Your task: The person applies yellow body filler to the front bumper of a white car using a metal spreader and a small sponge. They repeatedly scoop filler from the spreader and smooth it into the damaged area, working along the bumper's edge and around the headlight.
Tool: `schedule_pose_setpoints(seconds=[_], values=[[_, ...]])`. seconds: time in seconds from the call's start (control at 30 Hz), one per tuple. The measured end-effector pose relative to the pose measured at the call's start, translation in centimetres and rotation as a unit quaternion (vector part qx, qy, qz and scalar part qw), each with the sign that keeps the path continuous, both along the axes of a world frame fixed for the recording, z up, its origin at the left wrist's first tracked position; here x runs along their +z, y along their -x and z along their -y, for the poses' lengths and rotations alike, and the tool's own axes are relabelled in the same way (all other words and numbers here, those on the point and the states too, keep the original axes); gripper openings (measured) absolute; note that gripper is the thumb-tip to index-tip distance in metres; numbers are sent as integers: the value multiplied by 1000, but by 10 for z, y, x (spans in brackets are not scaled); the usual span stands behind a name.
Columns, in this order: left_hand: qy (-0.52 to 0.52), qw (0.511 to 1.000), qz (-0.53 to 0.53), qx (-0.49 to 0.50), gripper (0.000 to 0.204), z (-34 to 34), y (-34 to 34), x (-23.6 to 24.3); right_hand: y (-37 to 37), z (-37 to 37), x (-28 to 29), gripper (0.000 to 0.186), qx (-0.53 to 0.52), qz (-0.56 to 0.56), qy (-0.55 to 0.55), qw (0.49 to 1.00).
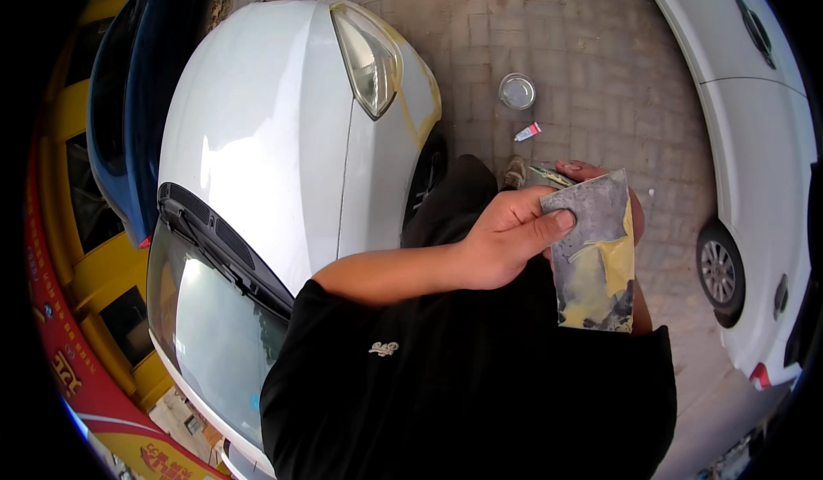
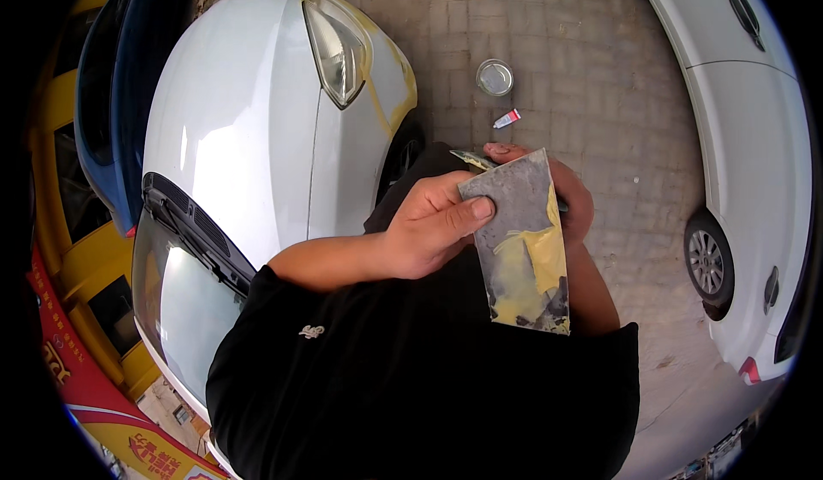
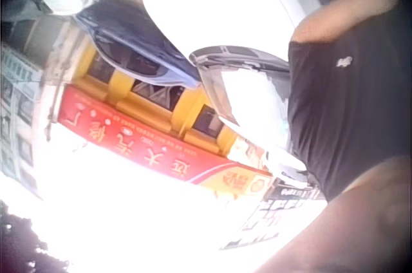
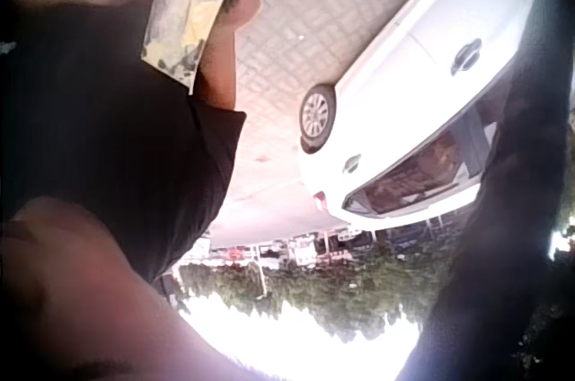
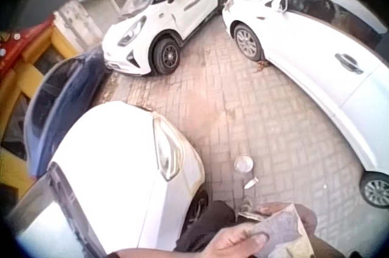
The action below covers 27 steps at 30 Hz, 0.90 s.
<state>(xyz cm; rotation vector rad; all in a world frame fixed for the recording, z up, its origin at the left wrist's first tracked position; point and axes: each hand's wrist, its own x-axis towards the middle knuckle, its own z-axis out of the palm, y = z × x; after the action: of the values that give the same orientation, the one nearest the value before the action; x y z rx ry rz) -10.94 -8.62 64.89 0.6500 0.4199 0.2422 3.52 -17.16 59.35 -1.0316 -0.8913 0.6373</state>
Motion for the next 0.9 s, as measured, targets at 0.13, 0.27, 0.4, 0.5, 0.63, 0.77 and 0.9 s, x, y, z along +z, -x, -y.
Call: schedule_pose_setpoints(seconds=[0.13,0.27,0.4,0.5,0.63,0.77,0.9], values=[[-3,1000,27,9,20,-27,-13,7,-28,-11,1,17,-18,-35,-45,998],[142,988,53,23,27,-71,-21,-19,-50,-44,2,11,-10,-15,-53,998],[163,986,23,-40,26,-114,-46,-22,-71,-94,-4,17,22,3,-41,999],[164,982,52,-74,28,-165,-64,-33,-87,-145,-4,20,39,4,-10,999],[168,982,73,-44,27,-263,-83,-46,-116,-233,1,14,1,48,39,998],[191,981,7,-13,21,-344,-111,-43,-135,-320,12,17,-3,35,70,997],[213,974,53,-61,22,-410,-134,-43,-159,-396,20,20,34,77,78,993]])
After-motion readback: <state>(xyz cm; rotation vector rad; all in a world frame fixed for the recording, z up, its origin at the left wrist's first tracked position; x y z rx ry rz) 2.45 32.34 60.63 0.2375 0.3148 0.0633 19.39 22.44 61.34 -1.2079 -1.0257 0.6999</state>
